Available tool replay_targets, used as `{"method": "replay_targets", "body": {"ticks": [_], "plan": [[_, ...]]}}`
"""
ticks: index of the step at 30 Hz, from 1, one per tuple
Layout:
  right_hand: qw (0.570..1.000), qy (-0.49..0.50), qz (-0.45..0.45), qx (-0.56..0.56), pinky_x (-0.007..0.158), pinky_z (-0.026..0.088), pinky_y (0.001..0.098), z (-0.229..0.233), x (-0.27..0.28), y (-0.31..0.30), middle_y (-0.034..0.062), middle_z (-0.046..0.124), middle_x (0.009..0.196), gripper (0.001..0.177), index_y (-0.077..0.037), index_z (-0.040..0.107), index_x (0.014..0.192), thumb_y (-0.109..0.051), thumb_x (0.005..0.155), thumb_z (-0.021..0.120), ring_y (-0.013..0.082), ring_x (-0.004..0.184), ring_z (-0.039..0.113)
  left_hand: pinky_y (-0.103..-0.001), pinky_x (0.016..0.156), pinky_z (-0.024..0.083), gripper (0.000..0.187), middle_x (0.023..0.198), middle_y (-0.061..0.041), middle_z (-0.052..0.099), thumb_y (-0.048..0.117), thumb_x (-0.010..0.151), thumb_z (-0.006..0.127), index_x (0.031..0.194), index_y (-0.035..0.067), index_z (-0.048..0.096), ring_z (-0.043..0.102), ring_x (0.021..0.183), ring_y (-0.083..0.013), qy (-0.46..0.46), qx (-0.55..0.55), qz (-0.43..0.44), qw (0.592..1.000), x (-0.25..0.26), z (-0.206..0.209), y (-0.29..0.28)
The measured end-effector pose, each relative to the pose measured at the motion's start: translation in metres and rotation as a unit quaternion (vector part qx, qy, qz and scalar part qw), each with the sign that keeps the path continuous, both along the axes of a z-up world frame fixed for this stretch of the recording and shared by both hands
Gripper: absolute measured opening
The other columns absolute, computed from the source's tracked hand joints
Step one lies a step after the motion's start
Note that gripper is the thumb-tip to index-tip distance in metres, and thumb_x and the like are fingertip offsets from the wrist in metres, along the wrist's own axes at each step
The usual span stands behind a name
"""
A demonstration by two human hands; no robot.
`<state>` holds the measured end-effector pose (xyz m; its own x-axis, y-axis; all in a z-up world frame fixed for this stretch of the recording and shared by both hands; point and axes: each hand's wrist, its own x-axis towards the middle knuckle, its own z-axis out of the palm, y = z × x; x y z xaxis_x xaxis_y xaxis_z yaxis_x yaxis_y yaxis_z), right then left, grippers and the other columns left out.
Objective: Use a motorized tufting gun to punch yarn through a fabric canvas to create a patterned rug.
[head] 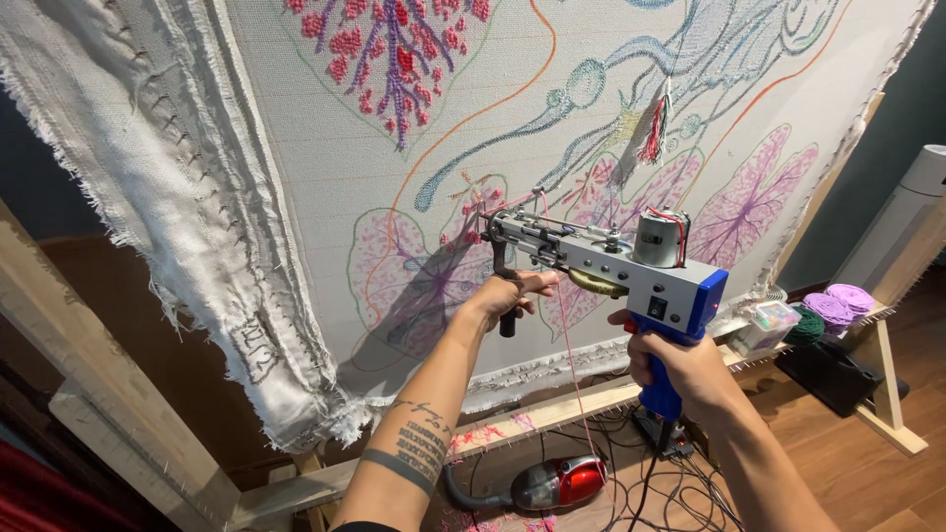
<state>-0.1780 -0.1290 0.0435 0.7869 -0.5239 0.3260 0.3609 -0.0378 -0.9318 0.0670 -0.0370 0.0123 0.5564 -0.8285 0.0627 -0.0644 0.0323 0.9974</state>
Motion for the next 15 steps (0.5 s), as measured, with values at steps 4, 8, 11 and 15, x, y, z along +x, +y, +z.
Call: {"method": "replay_targets", "body": {"ticks": [4, 8, 11, 15], "plan": [[1.0, -0.001, -0.008, 0.007, 0.034, 0.039, 0.0374, 0.002, 0.008, 0.008, 0.0141, 0.039, 0.046, 0.025, 0.012, 0.059, 0.091, 0.007, 0.067, 0.054, 0.0224, 0.033, 0.04, -0.015, 0.04, 0.037, 0.048, 0.09, -0.005, 0.067, 0.046, 0.071, 0.072, 0.104, 0.012, 0.066, 0.059, 0.052, -0.0084, -0.007, 0.007, 0.002, 1.0, 0.014, -0.005, -0.006], [0.999, 0.012, -0.046, 0.001, 0.034, 0.04, 0.0361, 0.017, 0.017, 0.032, 0.0134, 0.041, 0.043, 0.006, 0.008, 0.059, 0.071, 0.006, 0.065, 0.058, 0.0223, 0.032, 0.044, -0.015, 0.041, 0.038, 0.045, 0.089, -0.006, 0.066, 0.043, 0.072, 0.071, 0.102, 0.011, 0.066, 0.054, 0.048, -0.0073, -0.005, -0.01, 0.03, 0.999, 0.034, -0.012, -0.013], [0.996, 0.028, -0.072, -0.035, 0.032, 0.037, 0.0323, 0.029, 0.026, 0.051, 0.013, 0.041, 0.036, 0.014, 0.003, 0.055, 0.052, 0.001, 0.065, 0.059, 0.0209, 0.028, 0.043, -0.016, 0.04, 0.039, 0.039, 0.086, -0.008, 0.067, 0.039, 0.072, 0.074, 0.098, 0.01, 0.067, 0.052, 0.046, -0.0073, -0.001, -0.033, 0.066, 0.997, 0.066, -0.03, -0.029], [0.988, 0.071, -0.104, -0.094, 0.032, 0.034, 0.0261, 0.033, 0.046, 0.061, 0.01, 0.038, 0.028, 0.027, -0.005, 0.051, 0.036, -0.006, 0.061, 0.059, 0.0167, 0.025, 0.039, -0.016, 0.036, 0.041, 0.028, 0.077, -0.008, 0.069, 0.03, 0.069, 0.076, 0.089, 0.012, 0.07, 0.049, 0.041, -0.0079, 0.012, -0.036, 0.138, 0.99, 0.102, -0.041, -0.041]]}}
